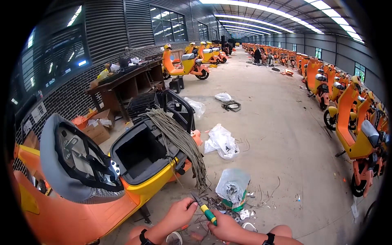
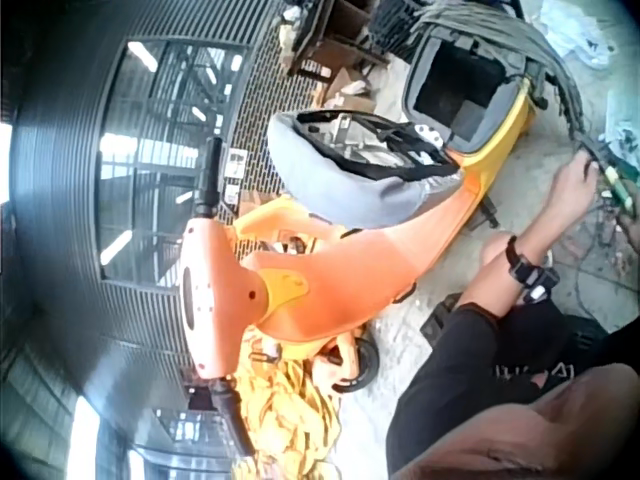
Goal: The person trims and strips electrical wires using pliers while sitting in a workshop surrounded by scooters.
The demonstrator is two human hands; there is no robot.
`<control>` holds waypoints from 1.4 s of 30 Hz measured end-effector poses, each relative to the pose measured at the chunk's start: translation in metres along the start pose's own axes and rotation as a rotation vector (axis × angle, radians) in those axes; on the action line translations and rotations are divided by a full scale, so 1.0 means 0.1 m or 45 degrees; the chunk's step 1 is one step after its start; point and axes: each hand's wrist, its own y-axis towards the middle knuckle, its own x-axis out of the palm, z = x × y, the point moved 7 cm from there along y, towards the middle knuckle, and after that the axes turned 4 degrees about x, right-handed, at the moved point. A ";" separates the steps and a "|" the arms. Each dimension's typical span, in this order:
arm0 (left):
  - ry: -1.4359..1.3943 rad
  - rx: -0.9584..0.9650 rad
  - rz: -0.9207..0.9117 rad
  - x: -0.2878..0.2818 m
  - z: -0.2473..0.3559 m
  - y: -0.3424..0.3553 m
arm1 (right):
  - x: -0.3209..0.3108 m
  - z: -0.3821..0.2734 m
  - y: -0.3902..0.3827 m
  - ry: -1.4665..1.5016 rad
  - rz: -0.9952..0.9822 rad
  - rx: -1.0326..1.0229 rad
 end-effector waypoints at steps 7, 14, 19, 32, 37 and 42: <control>0.012 -0.071 -0.046 -0.04 -0.02 -0.04 | 0.01 -0.07 0.00 -0.043 0.035 -0.142; -0.064 -0.162 -0.071 0.06 -0.12 -0.06 | 0.07 0.08 0.03 -0.021 0.011 -0.131; -0.076 -0.075 -0.052 0.03 -0.04 -0.05 | 0.07 0.10 0.04 -0.021 -0.044 -0.086; -0.040 -0.187 -0.052 -0.02 0.07 -0.09 | 0.04 0.08 0.01 -0.107 0.176 -0.364; 0.015 -0.061 0.000 -0.03 0.05 -0.09 | 0.09 0.10 0.05 -0.039 0.025 -0.218; 0.033 0.028 0.003 -0.01 0.04 -0.07 | 0.07 0.08 0.02 -0.018 0.019 -0.218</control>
